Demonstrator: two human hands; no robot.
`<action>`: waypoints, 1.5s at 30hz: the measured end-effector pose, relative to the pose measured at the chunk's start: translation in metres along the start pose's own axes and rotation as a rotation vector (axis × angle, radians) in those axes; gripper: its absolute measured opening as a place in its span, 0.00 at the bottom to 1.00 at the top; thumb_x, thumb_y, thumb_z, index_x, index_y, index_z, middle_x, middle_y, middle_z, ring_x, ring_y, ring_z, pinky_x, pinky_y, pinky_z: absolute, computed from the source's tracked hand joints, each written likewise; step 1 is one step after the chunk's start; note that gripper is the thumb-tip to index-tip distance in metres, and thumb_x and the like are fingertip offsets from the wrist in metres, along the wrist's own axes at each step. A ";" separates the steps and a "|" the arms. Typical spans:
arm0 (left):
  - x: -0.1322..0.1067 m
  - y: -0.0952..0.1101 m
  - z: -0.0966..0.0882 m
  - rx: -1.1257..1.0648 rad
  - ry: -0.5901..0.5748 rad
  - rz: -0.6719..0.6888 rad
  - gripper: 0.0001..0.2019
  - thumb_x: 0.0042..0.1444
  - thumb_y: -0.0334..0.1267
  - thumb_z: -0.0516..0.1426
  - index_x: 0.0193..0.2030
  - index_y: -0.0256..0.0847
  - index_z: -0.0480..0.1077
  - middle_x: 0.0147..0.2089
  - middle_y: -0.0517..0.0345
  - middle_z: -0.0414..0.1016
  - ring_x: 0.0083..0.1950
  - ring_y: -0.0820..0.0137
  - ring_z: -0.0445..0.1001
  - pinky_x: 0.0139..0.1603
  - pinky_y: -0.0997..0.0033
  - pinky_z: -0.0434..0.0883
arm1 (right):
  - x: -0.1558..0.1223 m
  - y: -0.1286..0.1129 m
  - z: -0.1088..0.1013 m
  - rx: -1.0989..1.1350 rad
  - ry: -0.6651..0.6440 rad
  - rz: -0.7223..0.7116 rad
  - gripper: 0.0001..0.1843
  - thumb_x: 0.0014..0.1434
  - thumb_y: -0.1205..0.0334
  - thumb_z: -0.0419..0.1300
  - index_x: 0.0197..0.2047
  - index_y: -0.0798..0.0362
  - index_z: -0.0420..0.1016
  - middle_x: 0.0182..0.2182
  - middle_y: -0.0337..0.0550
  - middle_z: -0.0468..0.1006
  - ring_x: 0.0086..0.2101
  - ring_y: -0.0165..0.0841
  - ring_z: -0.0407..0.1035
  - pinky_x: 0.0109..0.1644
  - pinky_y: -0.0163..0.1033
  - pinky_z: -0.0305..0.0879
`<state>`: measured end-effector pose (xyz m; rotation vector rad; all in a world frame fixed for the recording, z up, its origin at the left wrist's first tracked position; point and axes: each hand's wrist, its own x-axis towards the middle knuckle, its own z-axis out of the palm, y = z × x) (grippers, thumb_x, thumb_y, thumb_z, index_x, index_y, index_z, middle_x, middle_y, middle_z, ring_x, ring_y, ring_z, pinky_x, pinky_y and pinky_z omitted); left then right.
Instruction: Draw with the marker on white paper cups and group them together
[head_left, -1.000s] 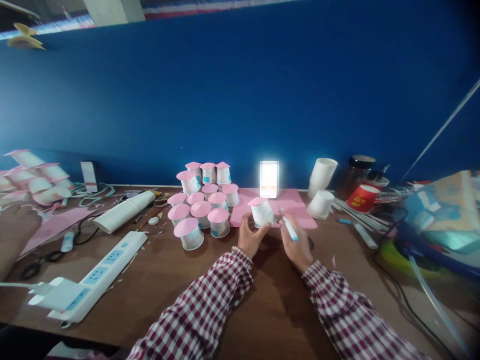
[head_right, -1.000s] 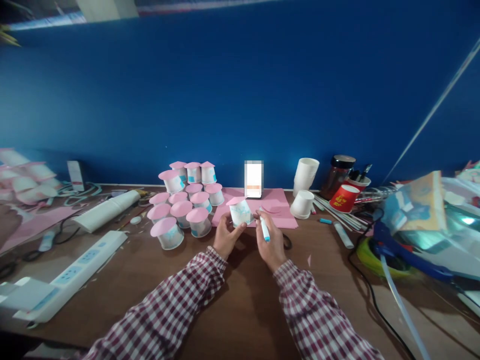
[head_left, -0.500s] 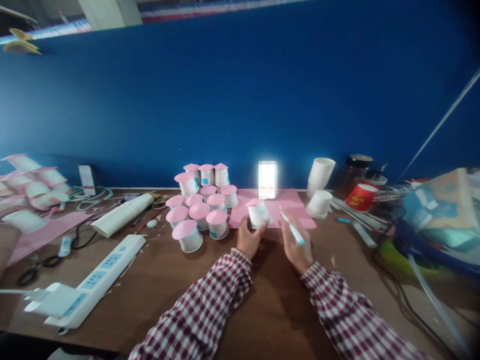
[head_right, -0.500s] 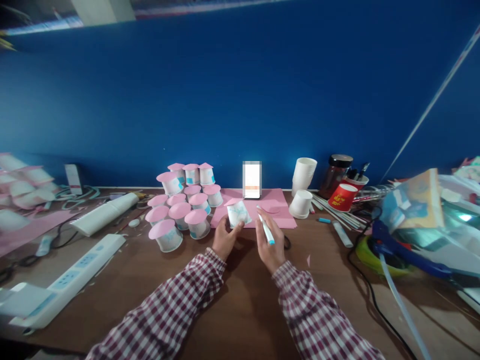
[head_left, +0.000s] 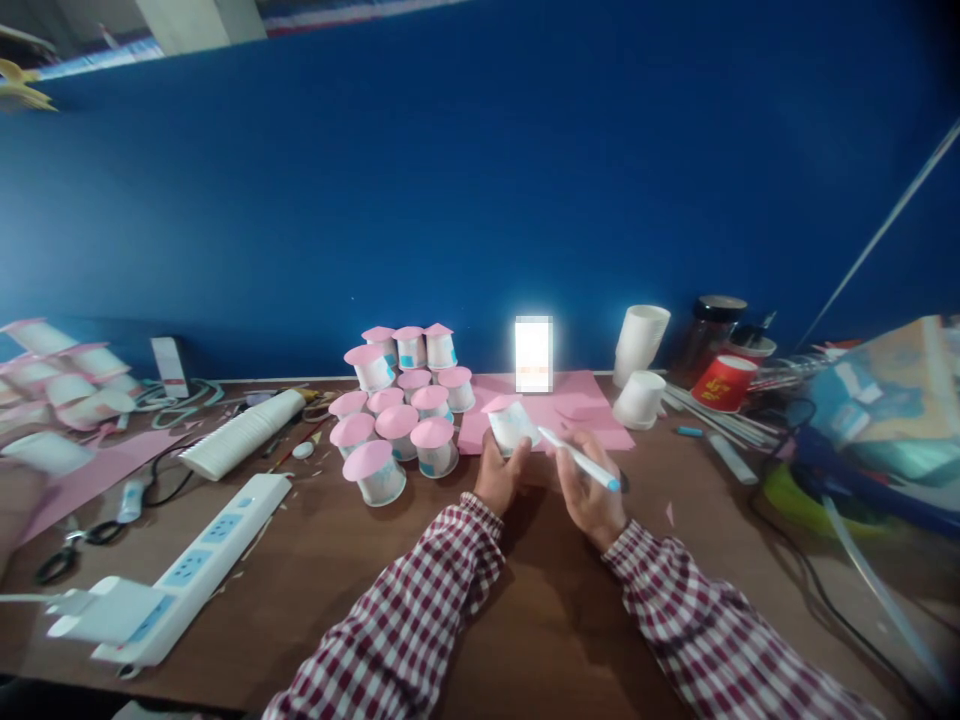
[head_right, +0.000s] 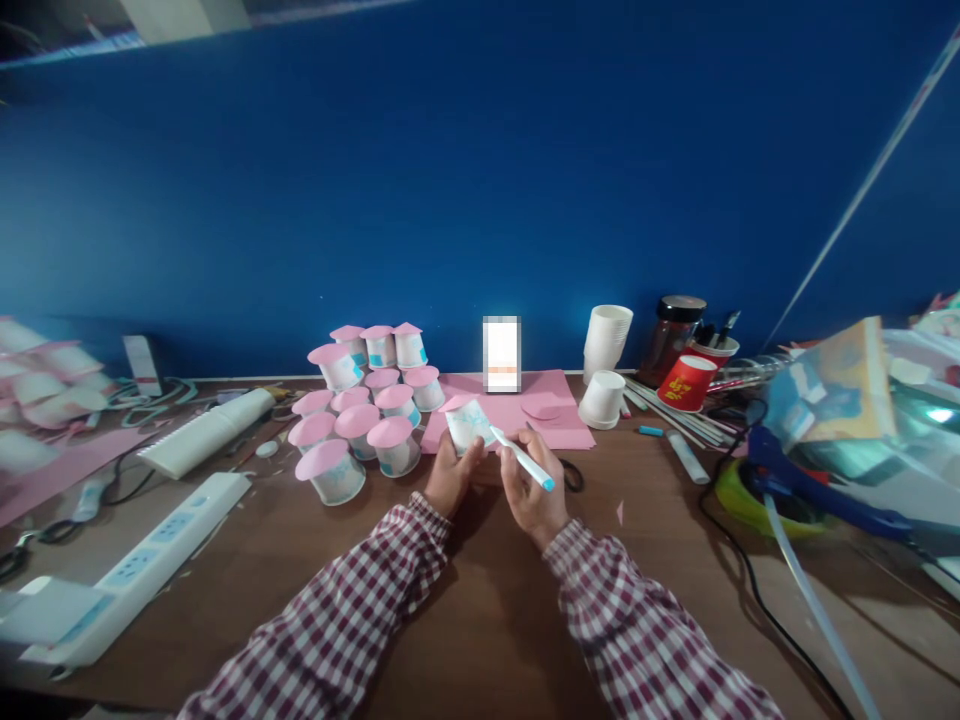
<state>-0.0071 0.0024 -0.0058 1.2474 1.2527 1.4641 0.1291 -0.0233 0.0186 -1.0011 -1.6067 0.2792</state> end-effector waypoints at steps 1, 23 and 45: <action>0.000 0.000 0.000 -0.031 -0.018 0.008 0.23 0.54 0.48 0.57 0.51 0.35 0.61 0.44 0.48 0.73 0.42 0.66 0.73 0.44 0.65 0.69 | 0.000 0.001 0.000 0.001 -0.002 -0.001 0.07 0.61 0.61 0.52 0.41 0.53 0.66 0.31 0.43 0.76 0.31 0.32 0.72 0.36 0.36 0.68; -0.001 -0.003 0.001 -0.210 -0.062 -0.016 0.20 0.56 0.47 0.54 0.51 0.38 0.65 0.45 0.49 0.73 0.46 0.64 0.72 0.49 0.64 0.69 | -0.001 0.002 0.003 -0.051 -0.007 -0.071 0.06 0.60 0.62 0.54 0.39 0.54 0.68 0.32 0.44 0.74 0.33 0.32 0.71 0.38 0.36 0.68; -0.002 -0.003 0.000 -0.169 -0.078 -0.006 0.20 0.57 0.47 0.53 0.53 0.39 0.64 0.47 0.50 0.72 0.48 0.64 0.71 0.52 0.62 0.67 | 0.000 0.000 0.001 -0.054 -0.004 -0.032 0.05 0.61 0.62 0.53 0.38 0.53 0.68 0.30 0.43 0.76 0.32 0.32 0.72 0.38 0.37 0.69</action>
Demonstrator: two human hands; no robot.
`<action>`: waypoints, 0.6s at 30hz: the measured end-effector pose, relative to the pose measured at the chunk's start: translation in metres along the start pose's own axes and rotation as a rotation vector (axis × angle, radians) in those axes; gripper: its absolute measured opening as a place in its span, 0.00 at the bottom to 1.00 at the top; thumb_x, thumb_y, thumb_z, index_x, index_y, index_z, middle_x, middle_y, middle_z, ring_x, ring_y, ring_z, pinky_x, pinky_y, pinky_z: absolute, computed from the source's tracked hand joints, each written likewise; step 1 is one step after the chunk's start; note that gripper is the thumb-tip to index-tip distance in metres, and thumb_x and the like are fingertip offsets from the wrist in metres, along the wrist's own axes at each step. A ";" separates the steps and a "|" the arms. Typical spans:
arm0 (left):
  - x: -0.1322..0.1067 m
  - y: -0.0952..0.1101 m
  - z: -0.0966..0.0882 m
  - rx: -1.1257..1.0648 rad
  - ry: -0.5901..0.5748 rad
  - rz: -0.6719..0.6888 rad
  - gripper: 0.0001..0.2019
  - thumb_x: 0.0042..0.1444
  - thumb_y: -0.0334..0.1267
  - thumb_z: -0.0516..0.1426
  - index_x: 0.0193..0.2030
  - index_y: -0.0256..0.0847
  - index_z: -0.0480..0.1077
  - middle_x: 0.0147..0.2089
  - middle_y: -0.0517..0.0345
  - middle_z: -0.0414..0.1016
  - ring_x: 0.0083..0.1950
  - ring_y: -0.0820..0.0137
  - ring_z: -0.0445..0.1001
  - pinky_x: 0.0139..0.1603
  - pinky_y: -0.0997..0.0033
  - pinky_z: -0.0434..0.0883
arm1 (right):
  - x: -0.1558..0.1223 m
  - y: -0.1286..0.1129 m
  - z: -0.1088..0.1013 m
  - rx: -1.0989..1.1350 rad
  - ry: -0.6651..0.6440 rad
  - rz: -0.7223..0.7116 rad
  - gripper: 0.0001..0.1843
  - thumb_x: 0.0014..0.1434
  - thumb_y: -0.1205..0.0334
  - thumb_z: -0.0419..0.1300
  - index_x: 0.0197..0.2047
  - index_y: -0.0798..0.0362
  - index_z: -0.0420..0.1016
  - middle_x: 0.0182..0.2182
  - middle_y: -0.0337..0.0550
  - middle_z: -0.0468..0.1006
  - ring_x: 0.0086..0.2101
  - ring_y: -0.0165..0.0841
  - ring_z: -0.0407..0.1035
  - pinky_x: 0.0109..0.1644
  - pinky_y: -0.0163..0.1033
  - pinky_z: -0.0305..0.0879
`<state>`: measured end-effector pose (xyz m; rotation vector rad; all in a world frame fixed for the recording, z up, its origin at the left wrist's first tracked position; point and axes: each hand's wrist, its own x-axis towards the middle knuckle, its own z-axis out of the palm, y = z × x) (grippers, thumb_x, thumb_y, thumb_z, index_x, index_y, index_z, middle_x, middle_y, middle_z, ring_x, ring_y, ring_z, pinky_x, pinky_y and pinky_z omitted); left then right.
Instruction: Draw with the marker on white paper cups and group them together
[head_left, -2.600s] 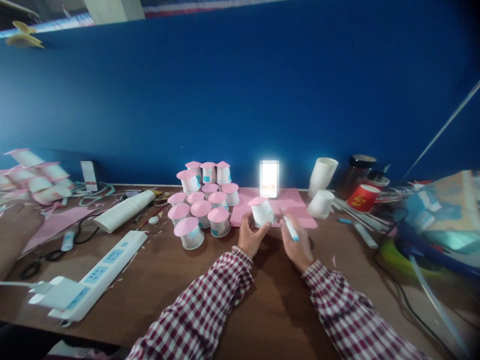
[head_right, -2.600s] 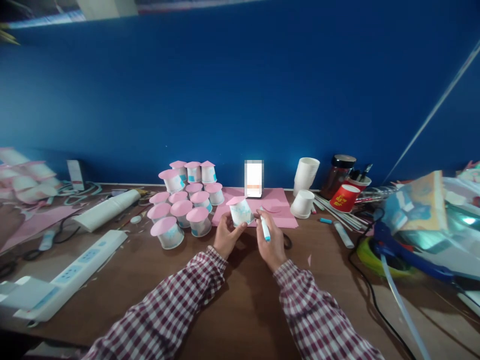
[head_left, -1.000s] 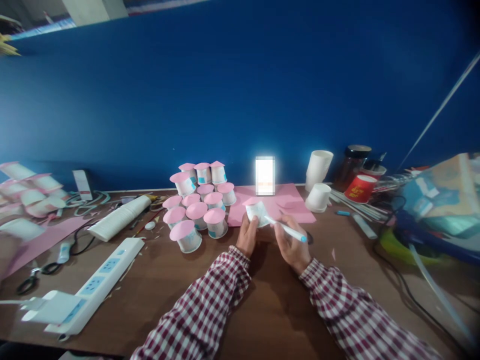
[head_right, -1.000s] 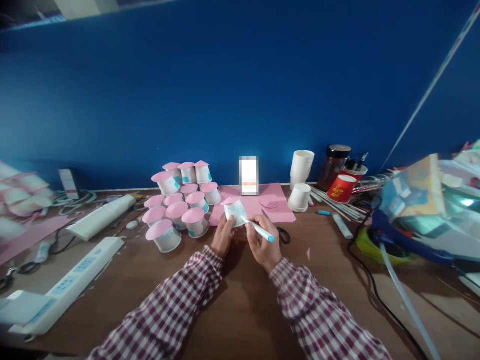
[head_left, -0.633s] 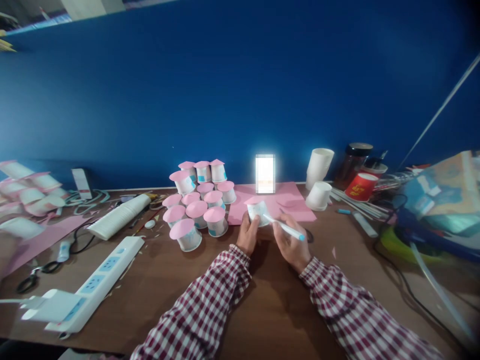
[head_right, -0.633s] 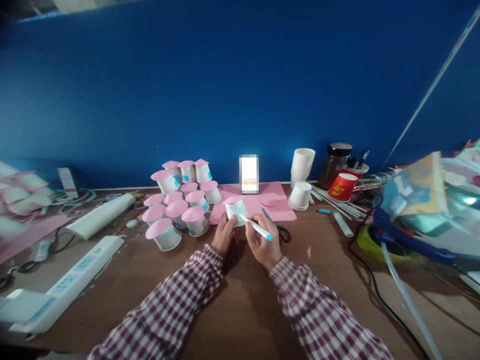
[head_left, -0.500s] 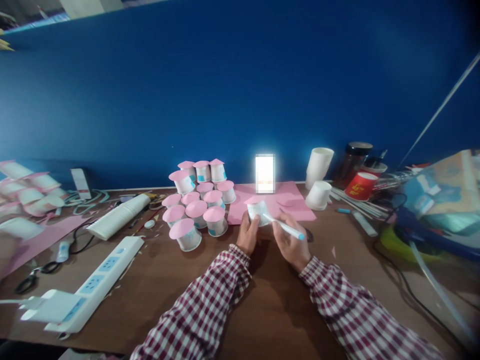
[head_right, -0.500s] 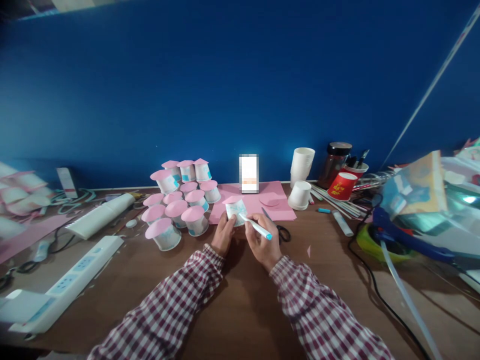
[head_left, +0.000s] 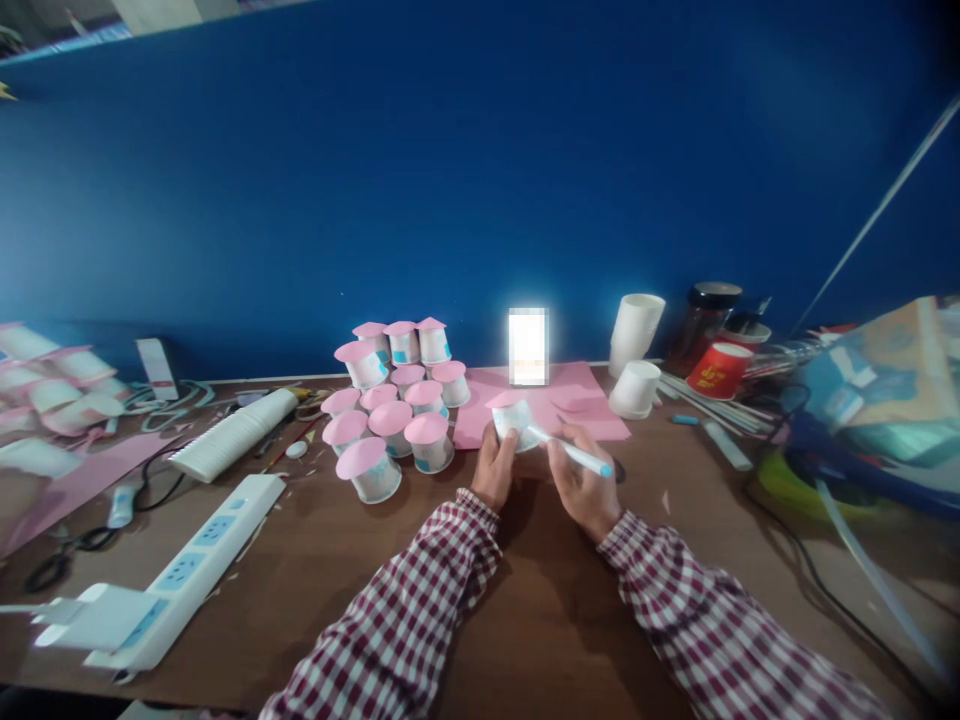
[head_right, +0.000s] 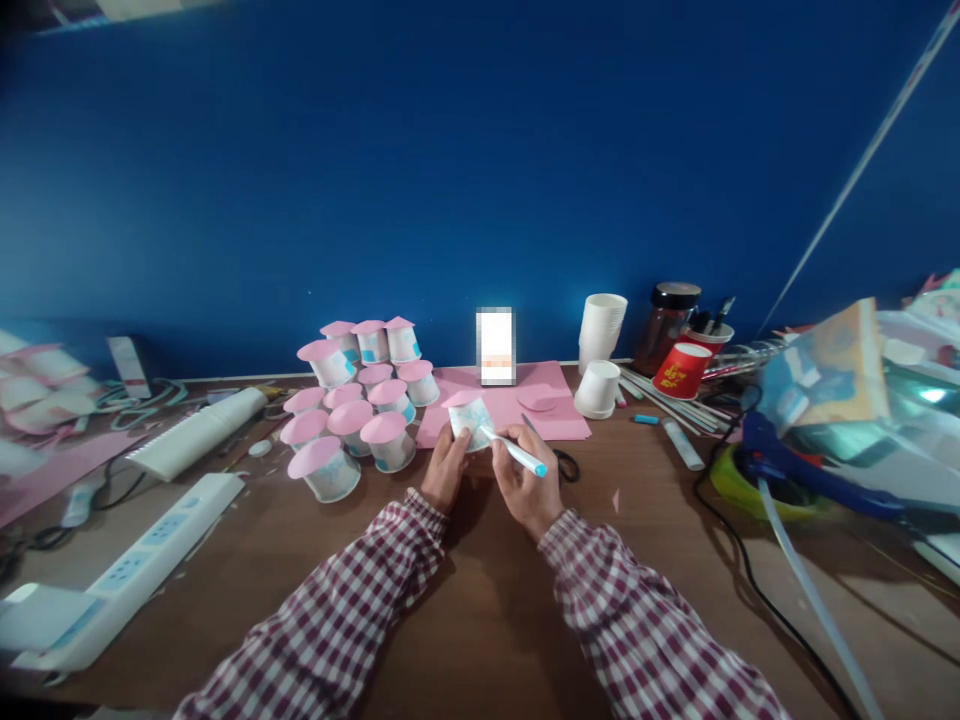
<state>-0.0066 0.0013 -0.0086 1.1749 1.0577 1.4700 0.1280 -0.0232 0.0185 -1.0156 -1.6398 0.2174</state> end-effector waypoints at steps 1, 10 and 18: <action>0.000 0.000 0.000 0.004 0.002 -0.001 0.20 0.57 0.47 0.53 0.53 0.39 0.64 0.47 0.50 0.72 0.48 0.64 0.71 0.52 0.63 0.67 | 0.000 0.000 0.000 0.000 0.000 -0.001 0.05 0.61 0.62 0.53 0.38 0.53 0.68 0.30 0.43 0.76 0.31 0.32 0.72 0.38 0.36 0.69; 0.000 0.000 -0.001 0.030 -0.010 0.026 0.20 0.58 0.47 0.52 0.54 0.39 0.64 0.48 0.50 0.71 0.49 0.64 0.70 0.53 0.62 0.67 | 0.001 -0.001 0.002 -0.029 0.028 -0.048 0.07 0.61 0.60 0.53 0.38 0.53 0.69 0.31 0.44 0.75 0.32 0.33 0.71 0.38 0.38 0.69; 0.000 -0.003 -0.001 0.045 0.002 0.030 0.19 0.58 0.47 0.52 0.53 0.40 0.64 0.48 0.51 0.71 0.50 0.64 0.70 0.54 0.62 0.66 | 0.001 -0.002 0.000 -0.029 0.027 -0.036 0.07 0.61 0.60 0.52 0.38 0.52 0.69 0.31 0.43 0.75 0.31 0.33 0.71 0.38 0.38 0.70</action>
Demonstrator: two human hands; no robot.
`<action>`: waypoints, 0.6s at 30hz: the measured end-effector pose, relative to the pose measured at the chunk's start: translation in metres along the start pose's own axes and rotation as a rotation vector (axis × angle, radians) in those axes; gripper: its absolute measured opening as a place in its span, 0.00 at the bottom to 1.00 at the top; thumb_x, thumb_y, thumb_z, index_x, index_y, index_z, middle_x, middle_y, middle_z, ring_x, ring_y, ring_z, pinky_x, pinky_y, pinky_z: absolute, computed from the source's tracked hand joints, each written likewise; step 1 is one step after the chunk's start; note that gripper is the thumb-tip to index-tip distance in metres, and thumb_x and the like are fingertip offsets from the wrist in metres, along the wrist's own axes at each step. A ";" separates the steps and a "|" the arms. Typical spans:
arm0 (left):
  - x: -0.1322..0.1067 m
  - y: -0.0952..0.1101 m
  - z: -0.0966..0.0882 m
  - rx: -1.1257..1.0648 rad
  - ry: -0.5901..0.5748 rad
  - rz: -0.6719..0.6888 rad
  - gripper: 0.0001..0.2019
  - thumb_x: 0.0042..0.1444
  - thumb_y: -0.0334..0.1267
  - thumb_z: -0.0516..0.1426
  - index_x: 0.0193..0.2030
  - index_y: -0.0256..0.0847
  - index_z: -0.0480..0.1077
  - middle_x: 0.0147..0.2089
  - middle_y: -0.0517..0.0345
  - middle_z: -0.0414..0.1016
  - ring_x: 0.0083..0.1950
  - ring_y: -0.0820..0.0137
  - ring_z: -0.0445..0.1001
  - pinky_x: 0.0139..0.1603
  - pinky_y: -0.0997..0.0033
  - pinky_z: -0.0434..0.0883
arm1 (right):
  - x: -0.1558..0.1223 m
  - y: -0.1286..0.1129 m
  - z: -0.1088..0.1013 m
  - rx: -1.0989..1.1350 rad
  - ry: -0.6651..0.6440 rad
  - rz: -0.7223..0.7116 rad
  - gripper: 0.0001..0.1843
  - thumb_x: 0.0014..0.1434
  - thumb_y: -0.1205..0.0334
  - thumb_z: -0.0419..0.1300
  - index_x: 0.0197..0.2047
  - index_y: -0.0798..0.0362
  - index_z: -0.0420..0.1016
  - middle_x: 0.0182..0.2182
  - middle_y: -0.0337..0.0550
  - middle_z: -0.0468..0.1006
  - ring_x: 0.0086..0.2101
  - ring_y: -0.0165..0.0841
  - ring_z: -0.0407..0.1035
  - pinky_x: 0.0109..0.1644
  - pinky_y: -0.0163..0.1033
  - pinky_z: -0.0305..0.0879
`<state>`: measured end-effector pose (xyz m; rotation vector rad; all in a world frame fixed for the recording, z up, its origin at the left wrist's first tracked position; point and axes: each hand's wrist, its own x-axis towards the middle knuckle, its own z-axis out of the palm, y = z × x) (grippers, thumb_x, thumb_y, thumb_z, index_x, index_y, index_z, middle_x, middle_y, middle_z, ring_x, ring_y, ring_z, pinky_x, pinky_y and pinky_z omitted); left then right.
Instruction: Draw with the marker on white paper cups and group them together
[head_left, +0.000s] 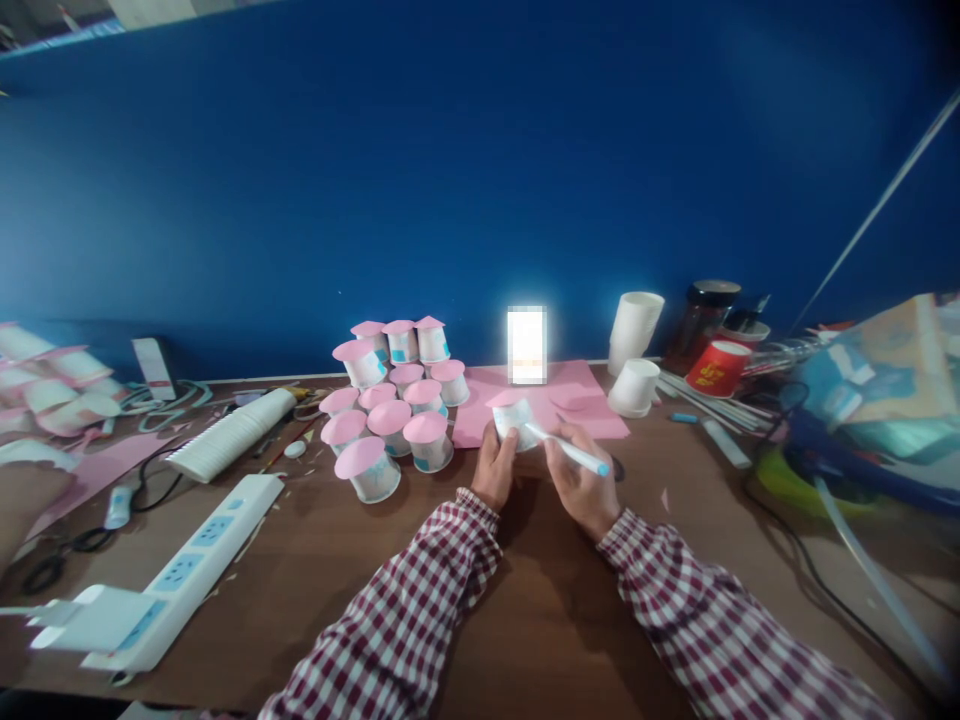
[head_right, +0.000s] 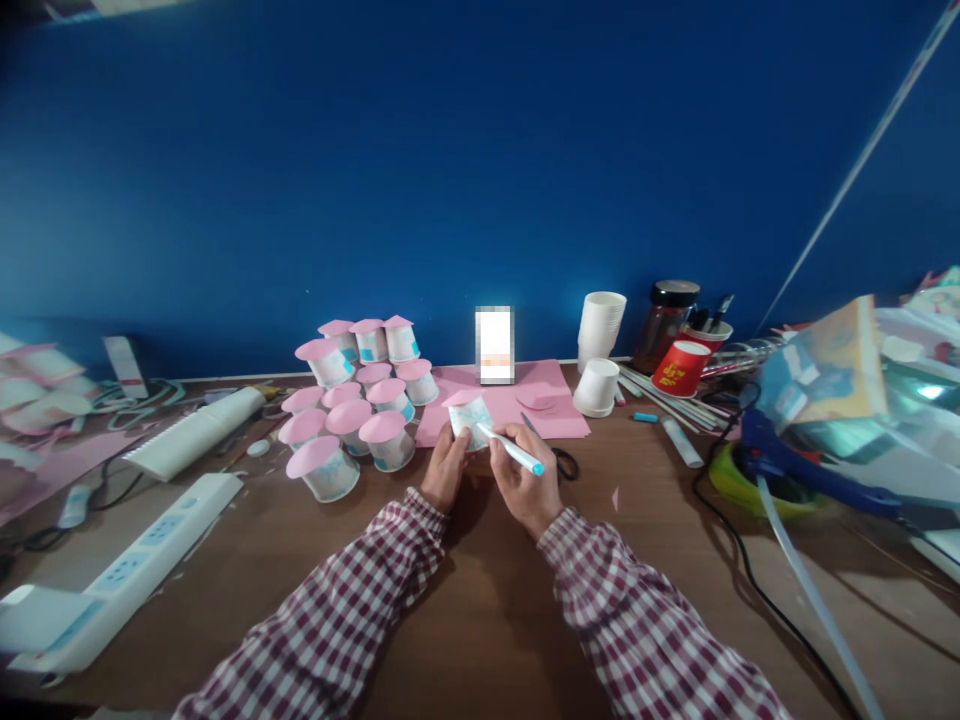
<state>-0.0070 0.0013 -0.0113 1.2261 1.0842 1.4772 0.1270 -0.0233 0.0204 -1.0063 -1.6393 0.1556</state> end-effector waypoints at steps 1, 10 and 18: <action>0.000 0.000 0.000 0.000 -0.001 -0.002 0.19 0.58 0.47 0.52 0.53 0.40 0.64 0.48 0.51 0.71 0.50 0.64 0.70 0.54 0.62 0.66 | 0.000 0.000 0.000 0.003 -0.001 0.004 0.07 0.61 0.60 0.52 0.38 0.52 0.68 0.31 0.43 0.75 0.31 0.33 0.71 0.38 0.38 0.70; -0.002 0.007 0.001 0.008 0.006 -0.004 0.19 0.57 0.47 0.53 0.51 0.39 0.65 0.49 0.49 0.71 0.52 0.63 0.69 0.53 0.62 0.66 | 0.000 0.000 0.000 0.016 -0.003 0.013 0.06 0.61 0.61 0.53 0.39 0.52 0.68 0.31 0.43 0.76 0.32 0.32 0.72 0.38 0.37 0.69; -0.001 0.004 0.001 -0.001 0.010 -0.021 0.19 0.57 0.48 0.53 0.50 0.39 0.65 0.48 0.50 0.72 0.49 0.64 0.70 0.52 0.63 0.67 | 0.000 0.001 0.001 0.018 -0.009 0.015 0.07 0.61 0.60 0.52 0.38 0.52 0.69 0.30 0.43 0.75 0.31 0.32 0.71 0.37 0.37 0.69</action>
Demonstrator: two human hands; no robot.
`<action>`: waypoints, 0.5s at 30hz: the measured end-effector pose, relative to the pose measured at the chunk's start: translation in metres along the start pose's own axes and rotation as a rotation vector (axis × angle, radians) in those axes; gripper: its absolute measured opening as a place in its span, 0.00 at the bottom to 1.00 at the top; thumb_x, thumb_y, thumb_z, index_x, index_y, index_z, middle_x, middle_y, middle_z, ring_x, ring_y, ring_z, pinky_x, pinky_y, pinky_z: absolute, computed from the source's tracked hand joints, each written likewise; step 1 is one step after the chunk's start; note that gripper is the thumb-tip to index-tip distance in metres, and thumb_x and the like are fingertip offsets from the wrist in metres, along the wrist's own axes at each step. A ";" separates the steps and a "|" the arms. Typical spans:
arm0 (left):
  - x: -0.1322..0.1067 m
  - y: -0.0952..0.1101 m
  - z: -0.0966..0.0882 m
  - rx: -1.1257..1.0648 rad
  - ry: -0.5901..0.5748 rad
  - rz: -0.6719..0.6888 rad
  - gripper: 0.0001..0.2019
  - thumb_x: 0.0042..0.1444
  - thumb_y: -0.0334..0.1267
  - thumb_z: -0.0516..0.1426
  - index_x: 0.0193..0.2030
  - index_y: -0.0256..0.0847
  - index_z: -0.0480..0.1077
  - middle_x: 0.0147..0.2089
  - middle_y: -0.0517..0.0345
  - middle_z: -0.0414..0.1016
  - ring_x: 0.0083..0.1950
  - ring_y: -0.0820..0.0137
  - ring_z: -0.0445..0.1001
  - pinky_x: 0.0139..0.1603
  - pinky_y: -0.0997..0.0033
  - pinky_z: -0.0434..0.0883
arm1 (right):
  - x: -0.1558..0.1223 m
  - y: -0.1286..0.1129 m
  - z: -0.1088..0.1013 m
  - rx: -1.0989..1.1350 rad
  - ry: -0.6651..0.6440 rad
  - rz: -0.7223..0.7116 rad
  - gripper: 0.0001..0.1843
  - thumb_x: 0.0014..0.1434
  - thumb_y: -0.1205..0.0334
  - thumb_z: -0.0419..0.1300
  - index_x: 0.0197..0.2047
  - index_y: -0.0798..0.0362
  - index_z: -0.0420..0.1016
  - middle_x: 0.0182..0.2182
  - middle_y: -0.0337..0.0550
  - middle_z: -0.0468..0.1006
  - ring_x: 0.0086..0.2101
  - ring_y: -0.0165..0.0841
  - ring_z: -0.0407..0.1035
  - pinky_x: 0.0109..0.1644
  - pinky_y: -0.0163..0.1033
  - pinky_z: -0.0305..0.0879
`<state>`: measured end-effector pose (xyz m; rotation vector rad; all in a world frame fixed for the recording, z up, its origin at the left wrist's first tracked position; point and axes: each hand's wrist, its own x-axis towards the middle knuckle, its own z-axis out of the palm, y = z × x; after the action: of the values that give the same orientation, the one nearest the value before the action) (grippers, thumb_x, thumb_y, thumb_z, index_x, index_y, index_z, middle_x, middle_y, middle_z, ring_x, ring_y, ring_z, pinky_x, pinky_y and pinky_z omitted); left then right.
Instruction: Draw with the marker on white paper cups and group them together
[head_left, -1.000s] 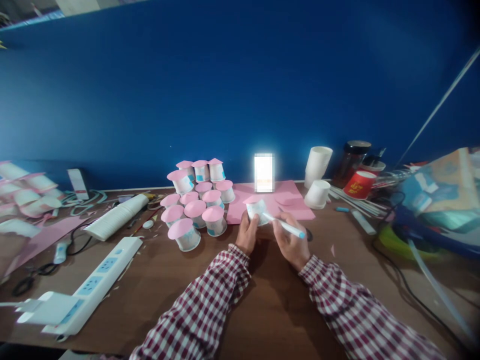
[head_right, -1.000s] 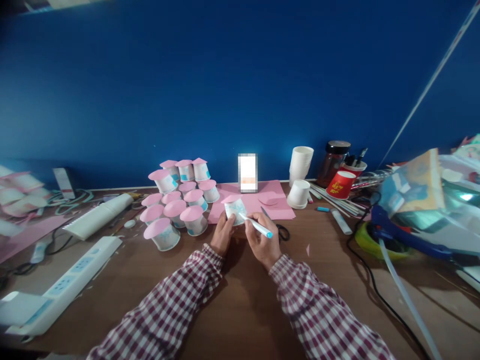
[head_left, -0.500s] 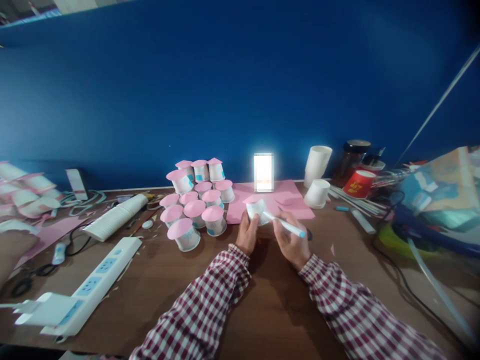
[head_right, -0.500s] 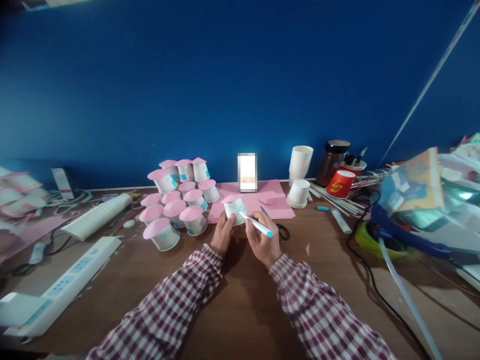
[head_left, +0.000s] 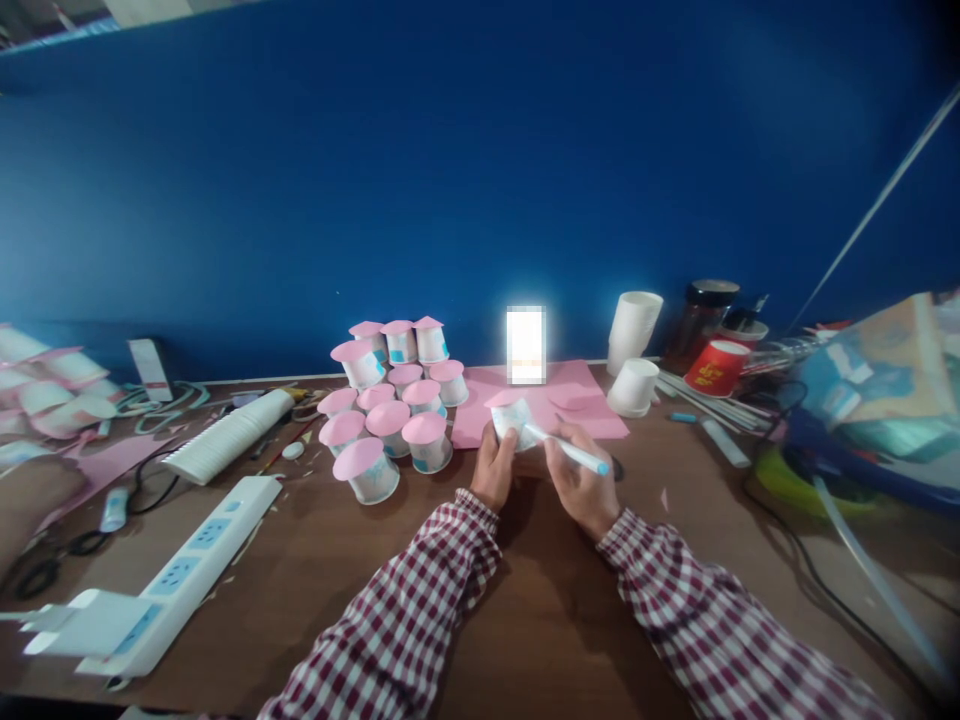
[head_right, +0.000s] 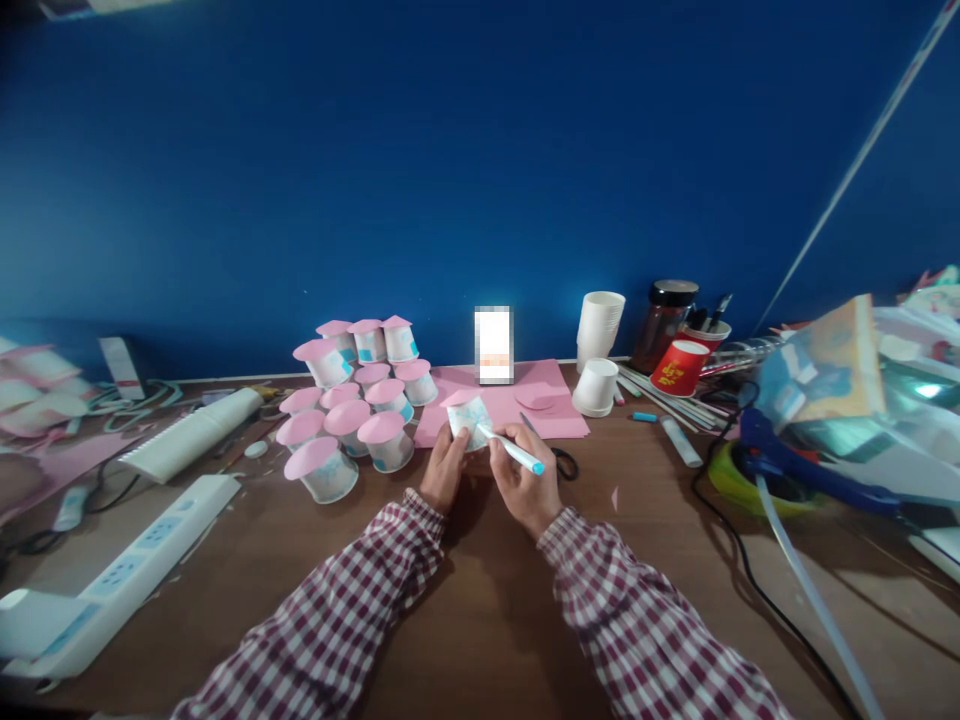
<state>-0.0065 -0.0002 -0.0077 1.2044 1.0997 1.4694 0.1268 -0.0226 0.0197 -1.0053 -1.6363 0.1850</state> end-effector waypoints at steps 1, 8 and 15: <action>0.000 -0.001 0.000 0.003 -0.001 0.000 0.19 0.57 0.48 0.53 0.50 0.39 0.65 0.47 0.49 0.72 0.50 0.64 0.70 0.52 0.62 0.67 | 0.000 0.000 0.000 -0.004 0.003 -0.001 0.06 0.61 0.61 0.52 0.38 0.52 0.69 0.30 0.43 0.75 0.31 0.32 0.71 0.37 0.37 0.69; 0.002 -0.005 0.000 -0.013 -0.006 -0.010 0.18 0.58 0.47 0.52 0.50 0.39 0.65 0.47 0.50 0.72 0.49 0.64 0.71 0.54 0.62 0.66 | 0.001 -0.001 0.000 -0.009 0.010 -0.017 0.06 0.61 0.62 0.52 0.38 0.52 0.68 0.30 0.43 0.74 0.30 0.32 0.70 0.37 0.37 0.69; 0.002 -0.003 0.001 -0.035 -0.010 -0.020 0.18 0.57 0.47 0.53 0.49 0.39 0.65 0.47 0.50 0.72 0.48 0.65 0.71 0.52 0.62 0.67 | -0.001 0.001 0.000 -0.004 0.010 -0.022 0.05 0.61 0.63 0.53 0.38 0.52 0.68 0.31 0.42 0.74 0.31 0.31 0.70 0.38 0.36 0.68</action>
<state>-0.0053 0.0020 -0.0107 1.1720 1.0723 1.4609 0.1266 -0.0225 0.0188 -0.9896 -1.6380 0.1621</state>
